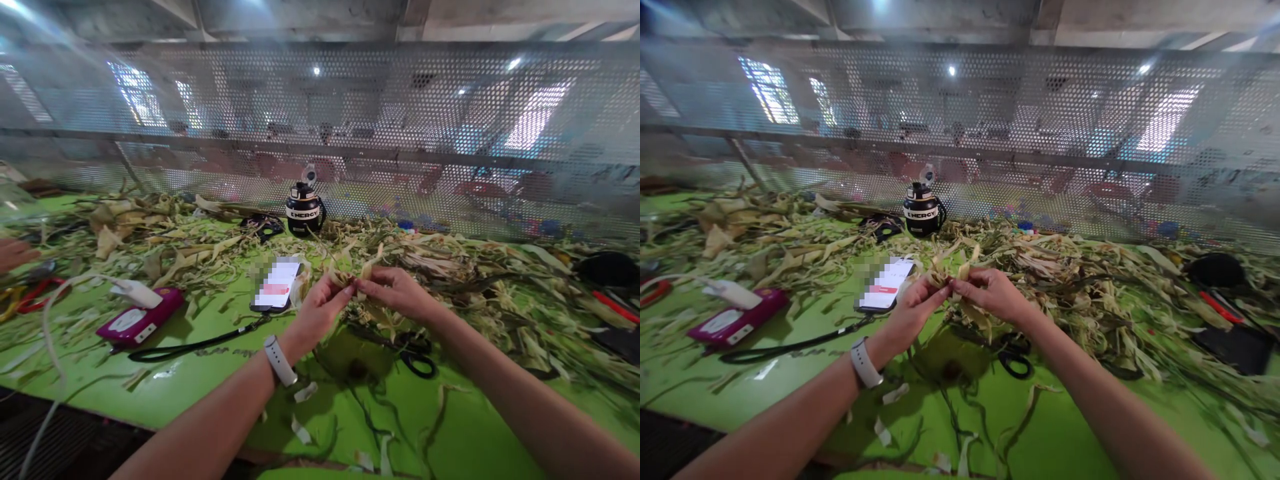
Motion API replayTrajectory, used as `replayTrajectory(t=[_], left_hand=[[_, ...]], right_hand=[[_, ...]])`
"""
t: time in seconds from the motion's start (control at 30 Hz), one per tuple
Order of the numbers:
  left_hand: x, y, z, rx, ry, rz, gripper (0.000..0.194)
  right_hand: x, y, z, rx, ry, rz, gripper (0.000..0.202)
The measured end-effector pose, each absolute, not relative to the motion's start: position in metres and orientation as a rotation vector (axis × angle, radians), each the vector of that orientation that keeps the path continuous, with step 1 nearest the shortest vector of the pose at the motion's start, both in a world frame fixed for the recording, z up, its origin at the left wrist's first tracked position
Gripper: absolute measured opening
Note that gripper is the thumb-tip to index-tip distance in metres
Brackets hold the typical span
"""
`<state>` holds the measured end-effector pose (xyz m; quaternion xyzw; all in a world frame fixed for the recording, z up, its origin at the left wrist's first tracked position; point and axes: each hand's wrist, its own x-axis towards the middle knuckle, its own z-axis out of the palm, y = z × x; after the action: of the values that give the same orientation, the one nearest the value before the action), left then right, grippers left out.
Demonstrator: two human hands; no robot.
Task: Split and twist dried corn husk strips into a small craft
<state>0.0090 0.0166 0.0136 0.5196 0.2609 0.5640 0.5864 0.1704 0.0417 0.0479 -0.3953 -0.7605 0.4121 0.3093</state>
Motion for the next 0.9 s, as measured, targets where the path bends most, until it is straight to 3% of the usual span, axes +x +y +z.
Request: replayTrajectory(t=[0.13, 0.47, 0.7, 0.9], left_hand=[[0.004, 0.018, 0.014, 1.203, 0.566, 1.234, 0.026], [0.002, 0.020, 0.014, 1.135, 0.664, 1.183, 0.030], [0.005, 0.014, 0.014, 0.746, 0.767, 1.081, 0.024], [0.008, 0.018, 0.014, 0.891, 0.780, 1.215, 0.024]], right_hand=[[0.166, 0.038, 0.049, -1.039, -1.870, 1.249, 0.033], [0.147, 0.029, 0.028, -1.133, -1.802, 1.023, 0.024], [0.140, 0.016, 0.021, -1.172, -1.812, 0.507, 0.020], [0.141, 0.021, 0.013, -1.094, -1.711, 0.595, 0.020]])
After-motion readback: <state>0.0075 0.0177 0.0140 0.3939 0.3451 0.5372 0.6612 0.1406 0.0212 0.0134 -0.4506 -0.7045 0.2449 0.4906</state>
